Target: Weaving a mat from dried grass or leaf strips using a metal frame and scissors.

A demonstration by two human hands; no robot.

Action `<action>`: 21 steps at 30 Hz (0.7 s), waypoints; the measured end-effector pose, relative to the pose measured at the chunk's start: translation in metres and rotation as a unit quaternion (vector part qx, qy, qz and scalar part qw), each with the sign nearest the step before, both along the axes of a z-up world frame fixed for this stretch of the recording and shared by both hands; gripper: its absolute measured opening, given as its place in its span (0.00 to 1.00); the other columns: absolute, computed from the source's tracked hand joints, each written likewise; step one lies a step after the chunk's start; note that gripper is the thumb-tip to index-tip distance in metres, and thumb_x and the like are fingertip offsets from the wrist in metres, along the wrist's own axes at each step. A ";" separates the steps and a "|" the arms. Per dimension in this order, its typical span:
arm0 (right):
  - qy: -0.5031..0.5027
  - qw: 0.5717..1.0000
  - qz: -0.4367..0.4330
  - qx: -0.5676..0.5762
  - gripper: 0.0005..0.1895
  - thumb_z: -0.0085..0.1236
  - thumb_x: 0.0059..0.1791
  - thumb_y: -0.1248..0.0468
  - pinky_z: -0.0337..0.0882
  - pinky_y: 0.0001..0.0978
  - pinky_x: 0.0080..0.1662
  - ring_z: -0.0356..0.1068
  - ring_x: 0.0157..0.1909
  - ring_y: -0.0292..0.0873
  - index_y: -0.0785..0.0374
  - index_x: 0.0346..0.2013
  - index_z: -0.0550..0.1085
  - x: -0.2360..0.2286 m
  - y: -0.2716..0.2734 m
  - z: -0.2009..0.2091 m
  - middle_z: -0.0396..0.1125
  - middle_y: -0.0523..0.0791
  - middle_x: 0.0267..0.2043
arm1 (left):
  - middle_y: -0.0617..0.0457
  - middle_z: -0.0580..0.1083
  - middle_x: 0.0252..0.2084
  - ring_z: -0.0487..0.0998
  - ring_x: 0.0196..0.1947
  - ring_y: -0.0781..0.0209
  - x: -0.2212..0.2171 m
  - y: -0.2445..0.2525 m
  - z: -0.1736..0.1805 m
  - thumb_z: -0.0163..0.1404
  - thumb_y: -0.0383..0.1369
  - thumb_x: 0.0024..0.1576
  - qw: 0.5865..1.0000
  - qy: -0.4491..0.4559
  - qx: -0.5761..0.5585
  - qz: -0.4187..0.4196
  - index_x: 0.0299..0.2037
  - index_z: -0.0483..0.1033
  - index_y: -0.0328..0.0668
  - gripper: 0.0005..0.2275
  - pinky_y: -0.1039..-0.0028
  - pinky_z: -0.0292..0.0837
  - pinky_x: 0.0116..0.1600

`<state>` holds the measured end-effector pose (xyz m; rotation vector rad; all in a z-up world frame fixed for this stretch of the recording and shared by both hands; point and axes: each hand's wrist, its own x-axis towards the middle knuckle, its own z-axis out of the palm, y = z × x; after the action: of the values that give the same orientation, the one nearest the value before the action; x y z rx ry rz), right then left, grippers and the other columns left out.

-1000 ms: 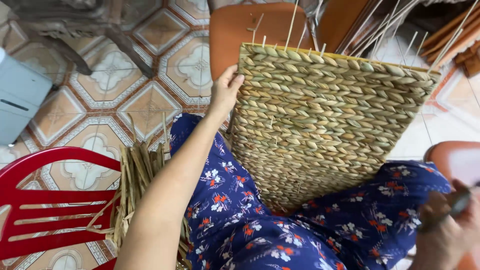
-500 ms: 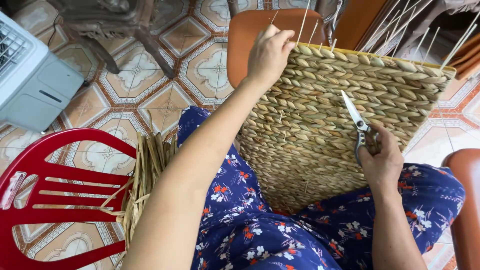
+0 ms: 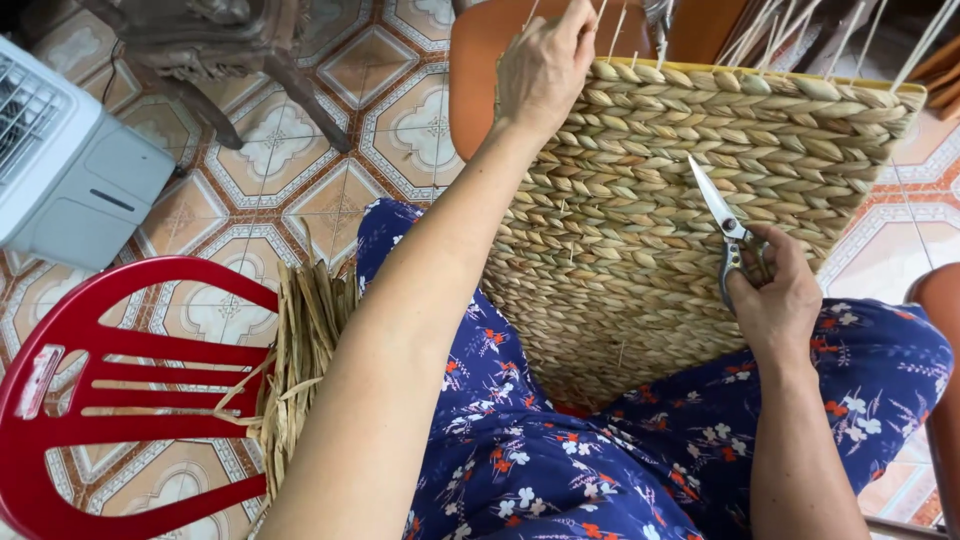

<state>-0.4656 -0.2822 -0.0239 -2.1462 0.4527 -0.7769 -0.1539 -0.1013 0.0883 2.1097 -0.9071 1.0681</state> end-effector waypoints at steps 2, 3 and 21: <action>0.014 1.000 -0.001 0.017 0.26 0.63 0.49 0.74 0.71 0.26 0.43 0.69 0.41 0.34 0.64 0.62 0.72 0.000 0.002 0.003 0.65 0.41 0.40 | 0.58 0.77 0.27 0.78 0.29 0.57 0.007 -0.004 -0.002 0.53 0.34 0.61 0.999 -0.037 -0.011 -0.019 0.39 0.68 0.52 0.05 0.62 0.75 0.37; 0.011 1.000 -0.002 0.016 0.26 0.63 0.49 0.74 0.71 0.26 0.43 0.69 0.41 0.34 0.64 0.62 0.72 0.001 0.001 0.001 0.65 0.41 0.40 | 0.58 0.77 0.27 0.78 0.29 0.57 0.010 -0.006 -0.001 0.53 0.34 0.61 0.999 -0.040 -0.012 -0.020 0.39 0.68 0.52 0.05 0.62 0.75 0.37; -0.008 0.999 0.016 0.038 0.24 0.62 0.50 0.76 0.71 0.24 0.45 0.68 0.42 0.31 0.65 0.61 0.73 0.001 -0.002 -0.002 0.61 0.40 0.39 | 0.52 0.74 0.21 0.76 0.20 0.57 0.013 0.002 0.000 0.51 0.47 0.63 0.989 0.145 0.014 0.028 0.30 0.74 0.43 0.16 0.63 0.73 0.24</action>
<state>-0.4645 -0.2842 -0.0262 -2.0706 0.4315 -0.7465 -0.1413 -0.0990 0.0882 2.2507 -0.7282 0.7510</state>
